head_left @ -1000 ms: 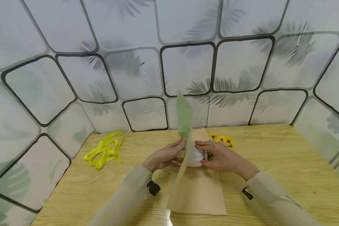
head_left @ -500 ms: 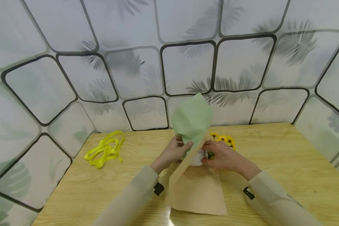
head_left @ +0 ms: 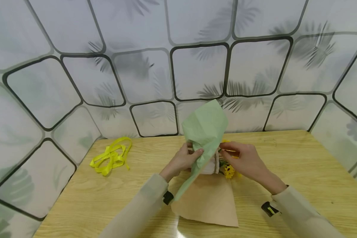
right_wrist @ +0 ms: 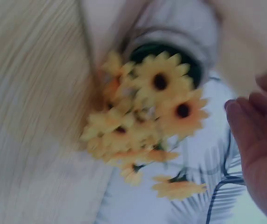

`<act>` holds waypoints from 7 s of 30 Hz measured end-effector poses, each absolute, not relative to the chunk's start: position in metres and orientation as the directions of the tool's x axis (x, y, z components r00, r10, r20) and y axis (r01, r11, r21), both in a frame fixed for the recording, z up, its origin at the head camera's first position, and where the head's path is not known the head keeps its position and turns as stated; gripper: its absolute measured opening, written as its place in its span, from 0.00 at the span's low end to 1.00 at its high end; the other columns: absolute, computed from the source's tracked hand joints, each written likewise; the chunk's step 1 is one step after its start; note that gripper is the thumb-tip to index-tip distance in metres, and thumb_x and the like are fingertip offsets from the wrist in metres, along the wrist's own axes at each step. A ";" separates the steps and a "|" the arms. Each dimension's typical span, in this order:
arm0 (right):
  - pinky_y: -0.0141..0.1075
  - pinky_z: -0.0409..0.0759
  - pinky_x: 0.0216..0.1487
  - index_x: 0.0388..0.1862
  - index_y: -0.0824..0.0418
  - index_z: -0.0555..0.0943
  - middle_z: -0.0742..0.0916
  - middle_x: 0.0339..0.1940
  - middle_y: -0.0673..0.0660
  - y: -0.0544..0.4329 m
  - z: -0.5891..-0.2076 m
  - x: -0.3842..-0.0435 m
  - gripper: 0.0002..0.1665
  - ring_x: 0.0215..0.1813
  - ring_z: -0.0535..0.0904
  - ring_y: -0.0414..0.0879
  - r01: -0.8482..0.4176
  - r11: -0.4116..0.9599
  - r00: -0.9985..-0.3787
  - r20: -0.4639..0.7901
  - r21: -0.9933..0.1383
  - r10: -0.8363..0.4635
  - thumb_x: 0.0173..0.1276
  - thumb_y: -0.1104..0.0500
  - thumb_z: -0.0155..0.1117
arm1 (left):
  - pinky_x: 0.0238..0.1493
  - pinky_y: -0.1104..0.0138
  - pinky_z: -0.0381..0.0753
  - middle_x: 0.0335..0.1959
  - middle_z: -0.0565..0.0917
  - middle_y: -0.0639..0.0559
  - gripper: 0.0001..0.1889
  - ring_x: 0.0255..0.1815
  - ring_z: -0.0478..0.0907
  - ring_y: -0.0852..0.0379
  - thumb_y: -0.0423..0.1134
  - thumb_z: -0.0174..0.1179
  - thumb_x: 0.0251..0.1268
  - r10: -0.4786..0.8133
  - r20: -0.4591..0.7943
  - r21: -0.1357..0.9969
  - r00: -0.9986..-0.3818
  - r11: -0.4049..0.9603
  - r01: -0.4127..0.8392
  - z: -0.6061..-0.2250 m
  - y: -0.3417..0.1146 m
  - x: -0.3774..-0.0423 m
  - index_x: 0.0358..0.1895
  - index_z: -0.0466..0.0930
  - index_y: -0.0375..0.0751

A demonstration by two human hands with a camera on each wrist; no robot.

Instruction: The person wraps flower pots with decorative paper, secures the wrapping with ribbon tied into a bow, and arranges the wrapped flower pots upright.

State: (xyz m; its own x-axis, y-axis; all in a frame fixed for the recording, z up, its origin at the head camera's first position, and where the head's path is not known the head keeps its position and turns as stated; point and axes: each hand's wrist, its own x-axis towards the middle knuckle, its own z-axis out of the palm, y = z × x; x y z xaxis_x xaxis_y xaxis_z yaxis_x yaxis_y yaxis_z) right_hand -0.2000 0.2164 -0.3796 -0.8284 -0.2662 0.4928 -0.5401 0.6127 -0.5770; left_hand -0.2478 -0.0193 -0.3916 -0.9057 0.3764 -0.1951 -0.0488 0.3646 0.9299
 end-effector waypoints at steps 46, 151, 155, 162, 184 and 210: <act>0.15 0.60 0.19 0.14 0.47 0.71 0.69 0.08 0.42 0.166 -0.361 -0.106 0.25 0.16 0.59 0.24 -0.761 0.473 -0.562 0.816 -0.445 -0.136 0.52 0.76 0.67 | 0.41 0.51 0.89 0.63 0.76 0.33 0.32 0.54 0.81 0.42 0.54 0.52 0.80 0.283 -0.196 0.929 -0.939 0.361 -0.085 -0.396 -0.014 -0.248 0.71 0.59 0.33; 0.57 0.84 0.48 0.63 0.70 0.79 0.79 0.61 0.75 0.222 -0.356 -0.212 0.36 0.56 0.81 0.69 -0.649 0.758 -0.654 0.559 -0.069 -0.509 0.52 0.73 0.78 | 0.60 0.52 0.80 0.64 0.74 0.33 0.35 0.60 0.77 0.45 0.53 0.50 0.81 0.304 -0.096 0.885 -0.948 0.461 0.058 -0.394 -0.010 -0.241 0.75 0.57 0.28; 0.54 0.84 0.58 0.63 0.72 0.79 0.82 0.64 0.70 0.204 -0.364 -0.203 0.33 0.63 0.81 0.64 -0.739 0.673 -0.589 0.462 0.025 -0.663 0.60 0.65 0.77 | 0.58 0.52 0.81 0.64 0.75 0.33 0.34 0.59 0.78 0.44 0.53 0.49 0.82 0.306 -0.091 0.877 -0.948 0.476 0.069 -0.395 -0.009 -0.241 0.75 0.57 0.28; 0.51 0.82 0.62 0.71 0.70 0.74 0.79 0.70 0.68 0.201 -0.376 -0.204 0.34 0.69 0.78 0.61 -0.741 0.670 -0.656 0.247 -0.035 -0.713 0.69 0.61 0.71 | 0.56 0.51 0.84 0.68 0.73 0.32 0.34 0.63 0.79 0.41 0.55 0.44 0.83 0.327 -0.149 0.893 -0.933 0.451 0.016 -0.396 -0.013 -0.243 0.78 0.55 0.32; 0.49 0.86 0.54 0.72 0.58 0.77 0.79 0.72 0.65 0.191 -0.370 -0.213 0.34 0.65 0.80 0.61 -0.744 0.665 -0.649 0.170 0.056 -0.741 0.66 0.63 0.73 | 0.43 0.50 0.89 0.13 0.64 0.56 0.28 0.15 0.63 0.61 0.43 0.46 0.83 0.133 -0.060 0.891 -0.989 0.454 0.007 -0.396 -0.031 -0.306 0.14 0.61 0.48; 0.50 0.86 0.54 0.61 0.64 0.84 0.85 0.61 0.68 0.196 -0.356 -0.215 0.25 0.60 0.84 0.61 -0.738 0.667 -0.669 0.246 -0.106 -0.701 0.64 0.70 0.71 | 0.65 0.59 0.80 0.57 0.87 0.56 0.15 0.59 0.82 0.57 0.48 0.71 0.66 0.719 0.047 0.574 -0.693 0.549 0.608 -0.367 -0.051 -0.286 0.52 0.89 0.51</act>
